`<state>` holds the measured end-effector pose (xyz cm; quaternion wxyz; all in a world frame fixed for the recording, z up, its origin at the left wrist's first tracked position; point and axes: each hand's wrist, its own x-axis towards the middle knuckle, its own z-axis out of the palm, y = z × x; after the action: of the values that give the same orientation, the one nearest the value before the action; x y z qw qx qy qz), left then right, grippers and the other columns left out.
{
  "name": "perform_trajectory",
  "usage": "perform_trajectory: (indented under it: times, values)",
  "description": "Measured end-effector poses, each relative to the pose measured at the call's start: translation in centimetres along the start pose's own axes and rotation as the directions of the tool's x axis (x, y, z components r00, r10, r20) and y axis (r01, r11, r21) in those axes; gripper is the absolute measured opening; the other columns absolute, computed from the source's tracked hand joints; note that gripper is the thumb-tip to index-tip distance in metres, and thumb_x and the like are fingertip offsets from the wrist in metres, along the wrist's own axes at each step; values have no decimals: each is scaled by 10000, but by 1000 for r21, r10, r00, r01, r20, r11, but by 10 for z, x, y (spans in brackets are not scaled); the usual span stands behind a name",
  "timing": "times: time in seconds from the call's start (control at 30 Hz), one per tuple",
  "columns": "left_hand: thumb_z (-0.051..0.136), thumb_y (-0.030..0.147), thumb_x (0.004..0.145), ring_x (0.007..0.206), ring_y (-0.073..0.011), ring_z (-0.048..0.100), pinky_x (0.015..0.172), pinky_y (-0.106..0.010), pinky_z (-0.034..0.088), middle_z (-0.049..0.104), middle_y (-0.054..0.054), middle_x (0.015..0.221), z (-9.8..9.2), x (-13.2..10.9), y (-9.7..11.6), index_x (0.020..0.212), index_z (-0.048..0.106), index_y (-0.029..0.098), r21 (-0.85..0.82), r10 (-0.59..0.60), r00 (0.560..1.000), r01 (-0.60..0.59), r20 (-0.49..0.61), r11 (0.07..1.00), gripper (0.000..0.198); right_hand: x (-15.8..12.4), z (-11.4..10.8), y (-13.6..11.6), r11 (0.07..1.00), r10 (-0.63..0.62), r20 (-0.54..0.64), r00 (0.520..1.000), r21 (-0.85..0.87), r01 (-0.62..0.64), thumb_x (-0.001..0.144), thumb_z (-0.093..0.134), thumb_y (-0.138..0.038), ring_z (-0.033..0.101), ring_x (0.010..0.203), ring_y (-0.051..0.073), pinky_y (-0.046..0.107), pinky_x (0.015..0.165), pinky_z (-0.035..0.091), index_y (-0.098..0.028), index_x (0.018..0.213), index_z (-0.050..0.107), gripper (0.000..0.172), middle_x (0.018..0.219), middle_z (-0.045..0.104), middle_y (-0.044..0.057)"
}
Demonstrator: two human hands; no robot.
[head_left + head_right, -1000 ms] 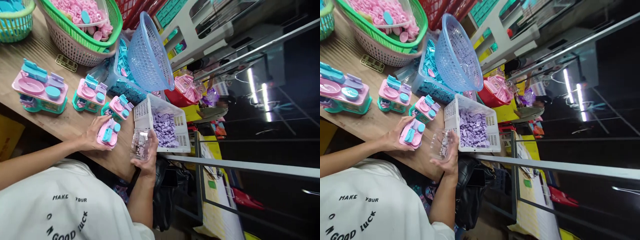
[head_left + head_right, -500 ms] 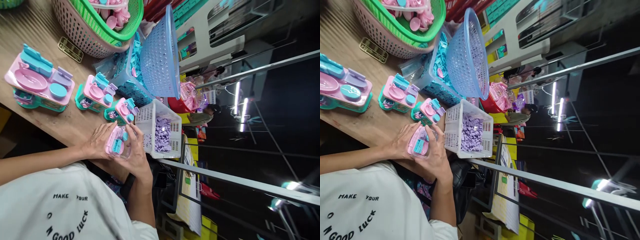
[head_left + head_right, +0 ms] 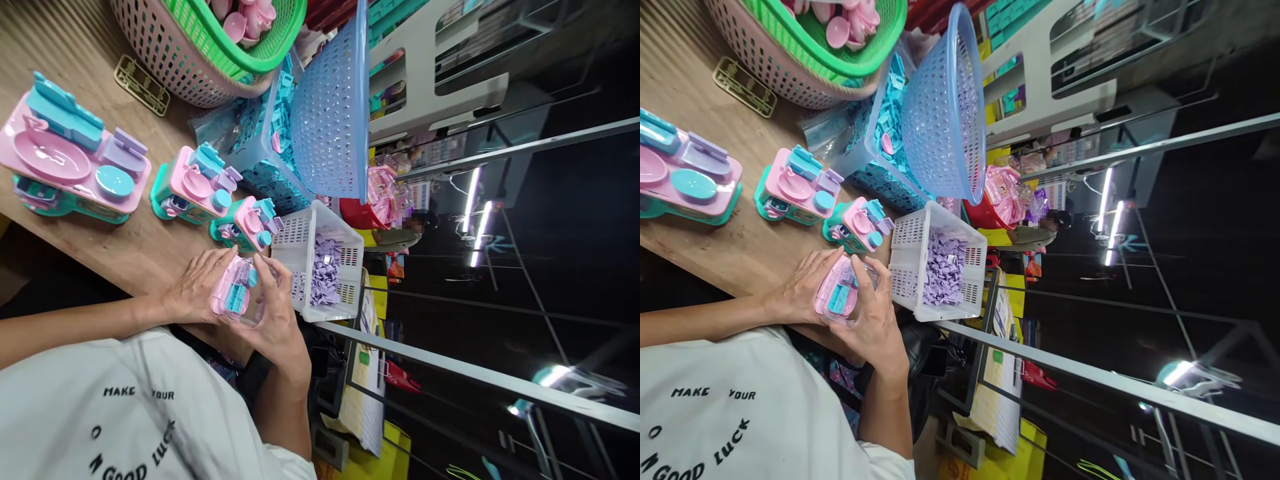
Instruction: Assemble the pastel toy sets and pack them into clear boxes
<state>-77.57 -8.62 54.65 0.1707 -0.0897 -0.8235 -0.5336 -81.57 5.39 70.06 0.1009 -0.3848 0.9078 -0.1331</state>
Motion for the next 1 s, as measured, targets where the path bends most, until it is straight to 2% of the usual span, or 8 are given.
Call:
perform_trajectory:
  times: [0.17, 0.4, 0.6, 0.8, 0.9, 1.0]
  values:
    - [638, 897, 680, 1390, -427, 447, 1146, -554, 372, 466, -276, 1499, 1, -1, -3, 1626, 200, 67, -13, 23, 1000, -23, -3, 1000, 1333, 4, -4, 3, 1000, -18, 43, 999, -1, 18, 761, 851, -375, 373, 1482, 332, 556, 1225, 421, -378, 1620, 195, 1081, 1498, 328, 117]
    - [630, 871, 714, 1404, -429, 433, 1162, -548, 354, 463, -281, 1504, 1, -1, -2, 1625, 210, 57, -14, 4, 1000, -3, 15, 1000, 1292, 4, -3, 2, 999, -47, 8, 999, -13, 47, 768, 847, -404, 396, 1456, 342, 548, 1203, 444, -353, 1617, 230, 1051, 1485, 336, 122]
    - [649, 838, 730, 1371, -424, 460, 1138, -546, 376, 482, -279, 1479, 0, 0, -1, 1617, 230, 42, -4, 16, 1000, -16, -12, 1000, 1263, 2, -1, -1, 999, -35, 15, 999, -14, 36, 771, 843, -375, 415, 1424, 333, 548, 1151, 487, -364, 1606, 238, 1031, 1461, 317, 114]
    - [686, 780, 727, 1369, -426, 459, 1137, -547, 374, 485, -271, 1479, -1, -1, 0, 1619, 222, 66, -6, 12, 1000, -12, 1, 1000, 1232, -1, 5, 8, 996, -71, -42, 997, 49, 73, 743, 857, -417, 472, 1336, 317, 501, 1048, 555, -315, 1571, 309, 997, 1384, 391, 122]
    - [708, 743, 732, 1376, -417, 459, 1141, -530, 373, 495, -264, 1471, -1, -2, 1, 1611, 238, 72, 14, -4, 1000, 4, 2, 1000, 1202, -2, 7, 11, 996, -82, -57, 995, 31, 84, 744, 852, -467, 474, 1336, 319, 522, 1088, 522, -297, 1564, 309, 998, 1361, 412, 124]
    - [688, 789, 721, 1368, -420, 466, 1133, -536, 379, 497, -271, 1464, 0, -2, 0, 1599, 255, 55, 8, 6, 1000, -6, -14, 1000, 1223, -1, 5, 11, 998, -62, -20, 998, 13, 62, 748, 847, -511, 471, 1354, 322, 541, 1124, 494, -297, 1573, 280, 1024, 1370, 412, 124]
